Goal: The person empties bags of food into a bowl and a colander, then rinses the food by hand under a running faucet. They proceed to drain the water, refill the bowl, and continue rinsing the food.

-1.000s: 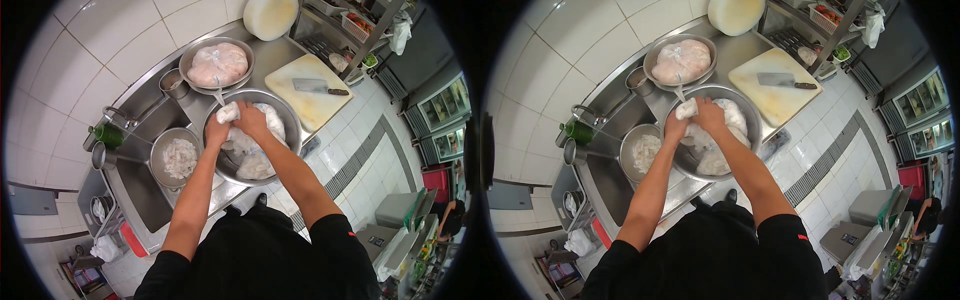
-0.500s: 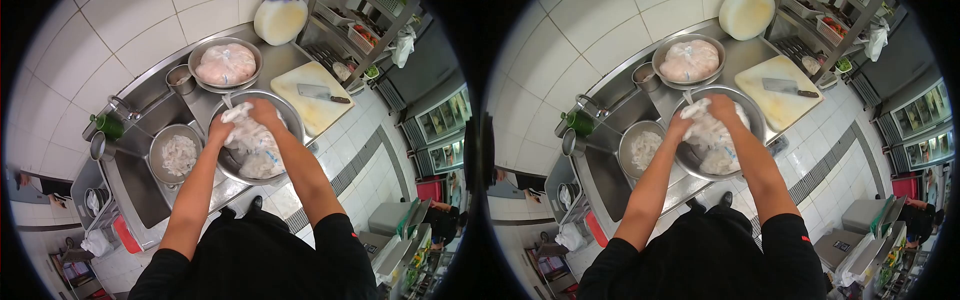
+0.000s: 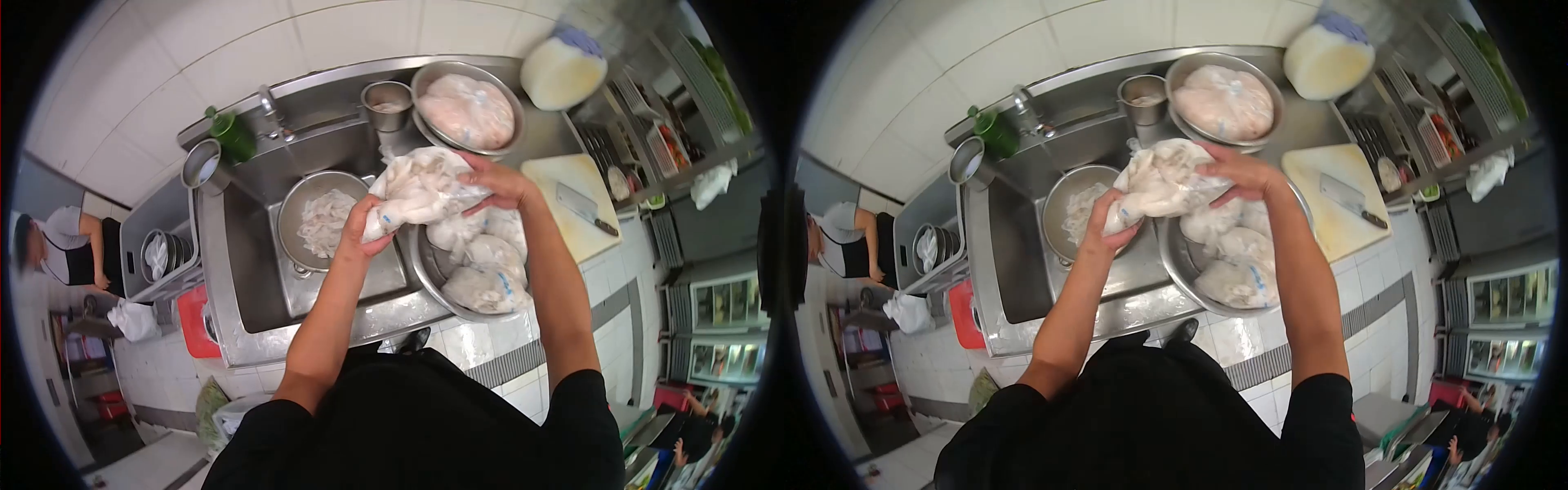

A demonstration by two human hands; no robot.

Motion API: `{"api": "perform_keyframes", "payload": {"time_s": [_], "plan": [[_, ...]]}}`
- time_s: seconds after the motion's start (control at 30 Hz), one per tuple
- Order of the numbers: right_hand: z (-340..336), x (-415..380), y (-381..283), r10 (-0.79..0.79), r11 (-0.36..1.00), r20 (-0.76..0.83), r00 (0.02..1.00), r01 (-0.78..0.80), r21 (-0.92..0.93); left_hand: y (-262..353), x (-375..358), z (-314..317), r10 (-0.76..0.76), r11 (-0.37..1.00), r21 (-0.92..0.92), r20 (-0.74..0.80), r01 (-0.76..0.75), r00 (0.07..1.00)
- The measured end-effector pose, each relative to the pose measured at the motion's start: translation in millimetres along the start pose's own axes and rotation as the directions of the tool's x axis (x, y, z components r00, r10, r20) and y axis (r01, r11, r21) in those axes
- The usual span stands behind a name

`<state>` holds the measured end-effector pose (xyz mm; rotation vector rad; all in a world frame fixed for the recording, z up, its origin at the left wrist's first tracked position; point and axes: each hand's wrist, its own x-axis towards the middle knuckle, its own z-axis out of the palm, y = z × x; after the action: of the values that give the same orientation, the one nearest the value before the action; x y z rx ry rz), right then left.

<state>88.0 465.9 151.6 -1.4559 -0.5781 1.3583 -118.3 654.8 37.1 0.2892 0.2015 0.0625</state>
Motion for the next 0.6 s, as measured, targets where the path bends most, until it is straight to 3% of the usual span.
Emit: {"api": "perform_keyframes", "payload": {"time_s": [0.03, 0.1, 0.23, 0.3, 0.33, 0.37, 0.4, 0.43, 0.57, 0.6], "plan": [[18, 12, 1, 0.011, 1.000, 0.016, 1.000, -0.010, -0.019, 4, -5, 4, 0.022, 1.000, -0.015, -0.001, -0.022, 1.000], [59, 55, 11, -0.036, 0.999, -0.074, 0.997, 0.037, 0.008, 6, -11, 12, 0.292, 0.954, -0.007, -0.209, -0.300, 0.933], [105, 150, 50, 0.060, 0.990, -0.108, 0.992, -0.045, 0.136, 23, -16, -43, 0.351, 0.928, -0.054, -0.217, -0.370, 0.911], [122, 190, 73, 0.037, 0.992, -0.285, 0.958, 0.000, 0.127, 25, -13, -81, 0.299, 0.922, -0.202, -0.170, -0.330, 0.939], [138, 199, 70, 0.053, 0.993, -0.280, 0.958, -0.020, 0.119, 23, -8, -92, 0.301, 0.916, -0.219, -0.181, -0.337, 0.936], [153, 208, 66, 0.004, 0.975, -0.425, 0.905, -0.097, -0.198, 20, 2, -100, 0.290, 0.928, -0.157, -0.258, -0.337, 0.921], [165, 216, 64, -0.096, 0.852, -0.534, 0.840, -0.208, -0.481, 17, 11, -104, 0.280, 0.940, -0.095, -0.333, -0.327, 0.901], [172, 230, 67, -0.160, 0.772, -0.528, 0.834, -0.227, -0.593, 23, 10, -88, 0.328, 0.920, -0.100, -0.337, -0.380, 0.883], [173, 268, 64, -0.178, 0.657, -0.377, 0.909, -0.176, -0.733, 48, 22, -89, 0.380, 0.868, -0.141, -0.430, -0.476, 0.819], [174, 274, 60, -0.172, 0.651, -0.371, 0.912, -0.178, -0.738, 52, 25, -91, 0.414, 0.807, -0.228, -0.438, -0.544, 0.798]]}}
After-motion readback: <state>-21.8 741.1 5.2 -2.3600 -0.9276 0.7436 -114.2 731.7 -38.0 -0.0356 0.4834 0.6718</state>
